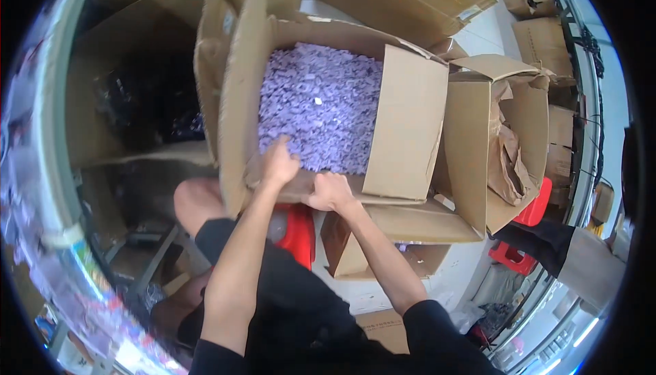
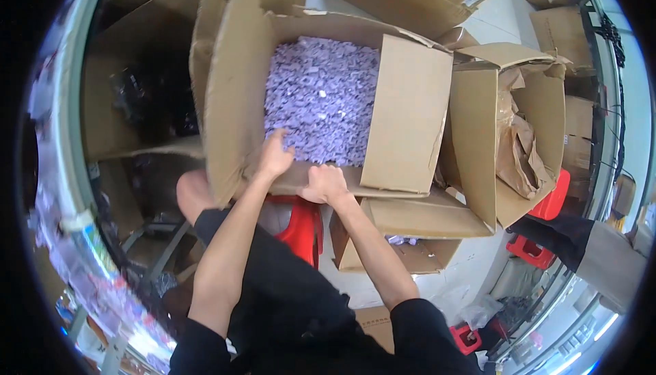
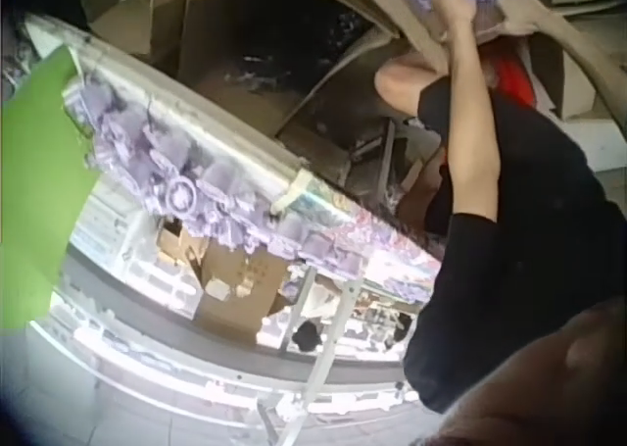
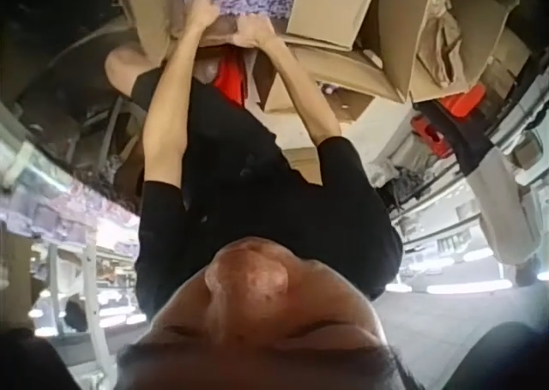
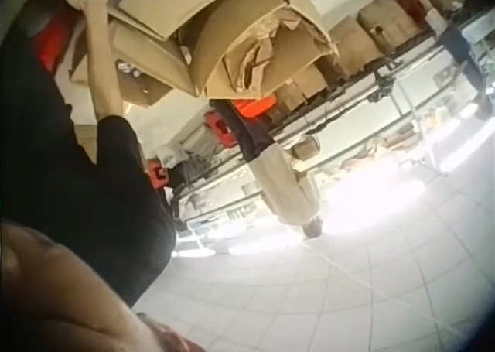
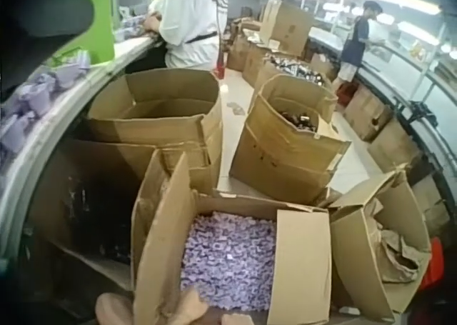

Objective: The person assembles small purple plastic electronic components by hand at a factory assembly line workstation.

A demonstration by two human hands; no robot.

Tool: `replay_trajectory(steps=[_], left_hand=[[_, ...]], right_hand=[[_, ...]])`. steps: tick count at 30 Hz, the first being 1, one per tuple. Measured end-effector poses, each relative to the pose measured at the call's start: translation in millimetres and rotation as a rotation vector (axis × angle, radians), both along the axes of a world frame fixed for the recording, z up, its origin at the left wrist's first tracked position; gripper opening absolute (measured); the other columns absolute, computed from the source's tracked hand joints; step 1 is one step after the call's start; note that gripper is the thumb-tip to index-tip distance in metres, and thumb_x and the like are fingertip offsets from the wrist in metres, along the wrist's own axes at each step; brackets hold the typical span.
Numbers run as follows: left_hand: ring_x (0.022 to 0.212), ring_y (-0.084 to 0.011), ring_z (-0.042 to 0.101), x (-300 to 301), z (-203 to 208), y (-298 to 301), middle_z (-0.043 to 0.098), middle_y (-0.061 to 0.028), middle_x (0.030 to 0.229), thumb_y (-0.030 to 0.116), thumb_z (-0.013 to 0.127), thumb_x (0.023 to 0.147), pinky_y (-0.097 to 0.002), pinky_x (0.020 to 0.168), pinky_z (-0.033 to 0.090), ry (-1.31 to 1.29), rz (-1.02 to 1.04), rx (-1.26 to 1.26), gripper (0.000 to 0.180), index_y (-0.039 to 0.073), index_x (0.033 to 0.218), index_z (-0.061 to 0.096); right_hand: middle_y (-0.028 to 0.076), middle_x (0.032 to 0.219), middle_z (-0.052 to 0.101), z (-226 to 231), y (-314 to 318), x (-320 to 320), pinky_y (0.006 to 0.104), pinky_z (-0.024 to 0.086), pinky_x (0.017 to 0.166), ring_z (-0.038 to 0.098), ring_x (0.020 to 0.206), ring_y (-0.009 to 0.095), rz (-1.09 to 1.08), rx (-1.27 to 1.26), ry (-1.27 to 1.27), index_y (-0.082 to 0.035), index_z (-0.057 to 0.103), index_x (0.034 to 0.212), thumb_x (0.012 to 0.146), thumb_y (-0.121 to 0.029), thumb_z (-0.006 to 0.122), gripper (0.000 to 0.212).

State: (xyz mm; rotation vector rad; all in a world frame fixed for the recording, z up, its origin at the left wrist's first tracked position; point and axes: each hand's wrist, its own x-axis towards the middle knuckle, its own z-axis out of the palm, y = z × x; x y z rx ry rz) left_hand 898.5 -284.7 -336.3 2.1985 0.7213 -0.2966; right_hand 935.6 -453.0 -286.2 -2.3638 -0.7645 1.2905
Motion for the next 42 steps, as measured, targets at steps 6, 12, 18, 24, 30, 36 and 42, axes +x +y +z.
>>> replay_trajectory(steps=[6, 12, 18, 24, 30, 36, 42], left_hand=[[0.120, -0.0327, 0.059, 47.6, -35.2, 22.5, 0.062, -0.0227, 0.125, 0.008, 0.071, 0.080, -0.0422, 0.102, 0.047, 0.107, 0.576, -0.109, 0.071, 0.001, 0.145, 0.043], [0.133, -0.0313, 0.049, 69.0, -56.5, 40.4, 0.049, -0.0251, 0.141, 0.004, 0.066, 0.088, -0.0406, 0.110, 0.042, 0.019, 0.354, -0.343, 0.084, 0.003, 0.157, 0.019], [0.132, -0.0336, 0.051, 74.2, -110.7, 31.3, 0.049, -0.0247, 0.145, 0.009, 0.074, 0.075, -0.0393, 0.111, 0.040, 0.312, 0.427, -0.262, 0.092, -0.004, 0.153, 0.026], [0.142, -0.0335, 0.037, 44.2, -172.7, 45.7, 0.030, -0.0224, 0.157, 0.017, 0.080, 0.069, -0.0406, 0.114, 0.036, 0.408, 0.496, -0.363, 0.108, 0.005, 0.159, 0.021], [0.143, -0.0343, 0.031, 70.0, -178.2, 7.9, 0.017, -0.0174, 0.158, 0.033, 0.083, 0.071, -0.0450, 0.116, 0.034, 0.478, 0.601, -0.437, 0.115, 0.011, 0.161, 0.014], [0.140, -0.0311, 0.037, 57.1, -173.9, 21.2, 0.033, -0.0154, 0.150, 0.049, 0.084, 0.072, -0.0432, 0.113, 0.035, 0.483, 0.516, -0.334, 0.108, 0.005, 0.155, 0.031], [0.148, -0.0388, 0.025, 69.4, -170.3, 6.2, 0.028, -0.0234, 0.158, 0.060, 0.081, 0.071, -0.0459, 0.118, 0.027, 0.420, 0.531, -0.480, 0.109, 0.007, 0.154, 0.034]], right_hand=[[0.031, 0.125, 0.060, -148.9, -13.2, 57.5, 0.0499, 0.047, 0.101, 0.057, 0.121, 0.046, -0.735, -0.104, -0.144, -0.007, 0.056, 0.133, 0.076, -0.029, 0.072, 0.063], [0.029, 0.147, 0.040, -238.5, -28.2, 98.2, 0.0527, 0.030, 0.115, 0.038, 0.137, 0.044, -1.307, -0.448, -0.228, -0.012, 0.044, 0.147, 0.074, -0.036, 0.074, 0.082], [0.023, 0.146, 0.046, -248.5, -47.4, 112.3, 0.0499, 0.034, 0.113, 0.041, 0.137, 0.041, -1.190, -0.104, 0.056, -0.008, 0.043, 0.147, 0.070, -0.042, 0.079, 0.091], [0.032, 0.141, 0.043, -226.4, 18.1, 100.0, 0.0466, 0.040, 0.109, 0.046, 0.132, 0.044, -0.984, 0.039, 0.104, -0.009, 0.042, 0.146, 0.066, -0.044, 0.087, 0.098], [0.029, 0.134, 0.050, -242.3, -20.0, 107.7, 0.0446, 0.041, 0.109, 0.049, 0.130, 0.042, -0.956, 0.200, 0.274, -0.010, 0.042, 0.147, 0.064, -0.045, 0.089, 0.101], [0.032, 0.146, 0.042, -224.8, 10.4, 106.6, 0.0456, 0.041, 0.110, 0.046, 0.135, 0.045, -0.719, 0.039, 0.205, -0.011, 0.038, 0.150, 0.064, -0.044, 0.087, 0.104], [0.040, 0.152, 0.024, -230.1, 11.3, 103.2, 0.0481, 0.038, 0.113, 0.033, 0.141, 0.051, -0.737, -0.062, 0.222, -0.013, 0.019, 0.158, 0.063, -0.050, 0.087, 0.122]])
